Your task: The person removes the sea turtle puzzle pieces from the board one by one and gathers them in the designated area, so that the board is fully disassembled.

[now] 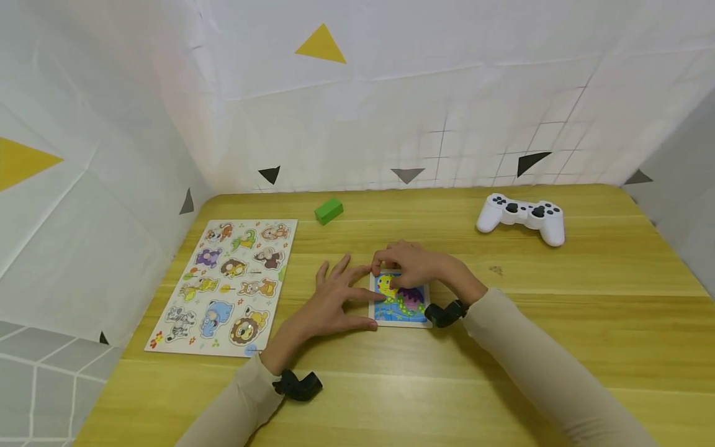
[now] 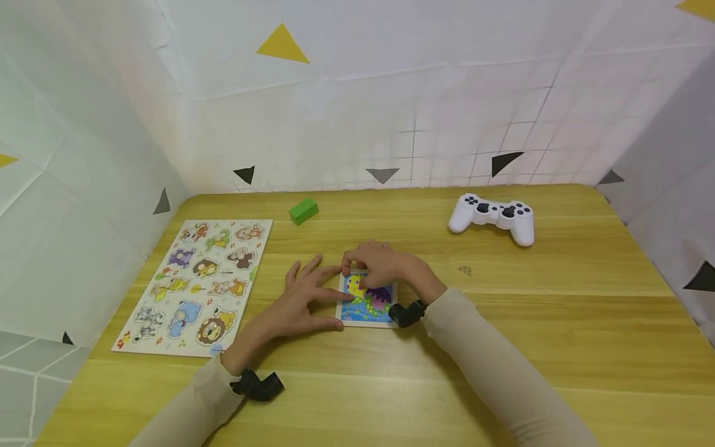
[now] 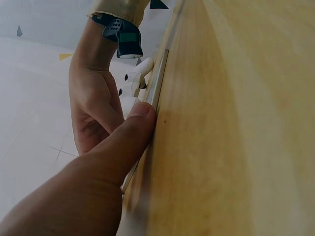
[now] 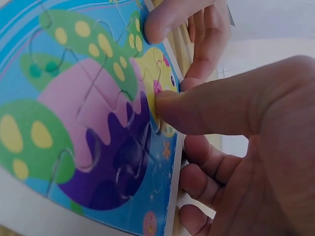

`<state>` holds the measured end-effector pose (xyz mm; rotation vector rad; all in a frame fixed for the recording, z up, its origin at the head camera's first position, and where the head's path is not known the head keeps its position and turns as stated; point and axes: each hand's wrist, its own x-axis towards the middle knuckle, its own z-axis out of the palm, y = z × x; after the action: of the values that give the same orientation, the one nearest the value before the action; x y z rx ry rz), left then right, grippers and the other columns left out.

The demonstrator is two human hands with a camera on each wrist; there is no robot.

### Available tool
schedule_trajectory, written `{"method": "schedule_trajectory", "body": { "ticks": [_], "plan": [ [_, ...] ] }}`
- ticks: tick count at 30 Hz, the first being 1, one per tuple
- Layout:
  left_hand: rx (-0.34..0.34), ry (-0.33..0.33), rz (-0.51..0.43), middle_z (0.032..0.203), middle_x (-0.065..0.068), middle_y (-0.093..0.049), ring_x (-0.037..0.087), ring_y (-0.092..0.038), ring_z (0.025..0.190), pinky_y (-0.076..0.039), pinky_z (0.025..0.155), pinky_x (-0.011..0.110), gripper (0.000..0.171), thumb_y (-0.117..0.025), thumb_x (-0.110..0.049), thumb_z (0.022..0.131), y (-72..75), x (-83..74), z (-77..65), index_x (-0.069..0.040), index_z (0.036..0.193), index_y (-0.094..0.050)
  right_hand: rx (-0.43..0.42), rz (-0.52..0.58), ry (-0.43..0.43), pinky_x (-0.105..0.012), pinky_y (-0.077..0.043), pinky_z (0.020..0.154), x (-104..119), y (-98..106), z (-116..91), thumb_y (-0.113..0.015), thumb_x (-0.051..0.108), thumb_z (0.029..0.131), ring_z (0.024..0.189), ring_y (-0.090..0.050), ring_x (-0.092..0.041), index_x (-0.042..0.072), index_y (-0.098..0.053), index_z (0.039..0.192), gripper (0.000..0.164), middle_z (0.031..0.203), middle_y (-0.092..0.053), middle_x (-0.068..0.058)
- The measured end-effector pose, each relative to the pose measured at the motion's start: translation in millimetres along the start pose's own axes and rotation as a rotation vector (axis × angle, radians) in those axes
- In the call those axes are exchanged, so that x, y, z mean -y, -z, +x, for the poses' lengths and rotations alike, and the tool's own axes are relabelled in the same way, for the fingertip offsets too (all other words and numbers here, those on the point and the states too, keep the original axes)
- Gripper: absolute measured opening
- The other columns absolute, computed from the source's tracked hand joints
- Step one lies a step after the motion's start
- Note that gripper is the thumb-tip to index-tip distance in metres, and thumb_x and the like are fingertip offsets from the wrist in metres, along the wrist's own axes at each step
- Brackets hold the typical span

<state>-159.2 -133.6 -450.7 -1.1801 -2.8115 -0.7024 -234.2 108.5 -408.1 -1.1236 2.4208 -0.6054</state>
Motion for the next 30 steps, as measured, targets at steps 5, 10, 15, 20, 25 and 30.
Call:
{"method": "schedule_trajectory", "body": {
  "ticks": [5,10,15,20,25,30],
  "plan": [
    [-0.019,-0.013,0.004,0.152,0.004,-0.049,0.053,-0.02,0.152,-0.007,0.113,0.079,0.051,-0.079,-0.059,0.08,-0.8,0.8,0.9,-0.039,0.127,-0.072,-0.005,0.011,0.003,-0.042,-0.035,0.085,0.2,0.0,-1.0,-0.07,0.01,0.086,0.096,-0.048,-0.025,0.022,-0.065,0.111,0.028,0.104,-0.059,-0.005],
    [-0.026,-0.009,-0.011,0.149,0.003,-0.052,0.052,-0.02,0.153,-0.006,0.113,0.078,0.051,-0.079,-0.059,0.08,-2.3,2.9,0.9,-0.039,0.125,-0.072,-0.005,0.019,0.002,-0.041,-0.035,0.085,1.5,1.3,-1.9,-0.071,0.01,0.086,0.096,-0.048,-0.024,0.022,-0.065,0.111,0.028,0.103,-0.059,-0.005],
    [-0.048,-0.013,-0.022,0.146,0.002,-0.055,0.051,-0.022,0.152,-0.006,0.113,0.079,0.048,-0.081,-0.058,0.079,-3.6,4.4,-0.1,-0.038,0.122,-0.073,0.008,0.018,0.012,-0.04,-0.036,0.085,0.3,1.8,-0.1,-0.071,0.01,0.085,0.095,-0.048,-0.023,0.021,-0.065,0.111,0.029,0.103,-0.06,-0.004],
    [-0.059,-0.015,-0.029,0.143,0.002,-0.057,0.052,-0.024,0.151,-0.007,0.113,0.079,0.047,-0.082,-0.057,0.078,-3.5,4.4,-0.3,-0.037,0.12,-0.075,0.035,0.006,0.024,-0.038,-0.038,0.082,-0.8,4.2,4.0,-0.072,0.009,0.084,0.09,-0.048,-0.022,0.021,-0.065,0.111,0.03,0.099,-0.058,-0.005],
    [-0.055,-0.007,-0.035,0.144,0.002,-0.057,0.051,-0.024,0.152,-0.006,0.114,0.079,0.047,-0.082,-0.057,0.078,-4.0,5.1,-0.2,-0.036,0.12,-0.075,0.072,0.008,-0.002,-0.037,-0.039,0.08,0.2,7.2,5.6,-0.073,0.011,0.086,0.089,-0.047,-0.02,0.022,-0.063,0.112,0.03,0.098,-0.057,-0.005],
    [-0.056,-0.004,-0.037,0.144,0.001,-0.057,0.051,-0.024,0.152,-0.006,0.114,0.078,0.046,-0.082,-0.057,0.078,-3.5,4.6,-0.2,-0.037,0.119,-0.075,0.087,0.019,-0.014,-0.037,-0.038,0.081,1.7,9.1,5.5,-0.073,0.011,0.085,0.09,-0.047,-0.021,0.022,-0.062,0.112,0.03,0.098,-0.056,-0.006]
  ]
}}
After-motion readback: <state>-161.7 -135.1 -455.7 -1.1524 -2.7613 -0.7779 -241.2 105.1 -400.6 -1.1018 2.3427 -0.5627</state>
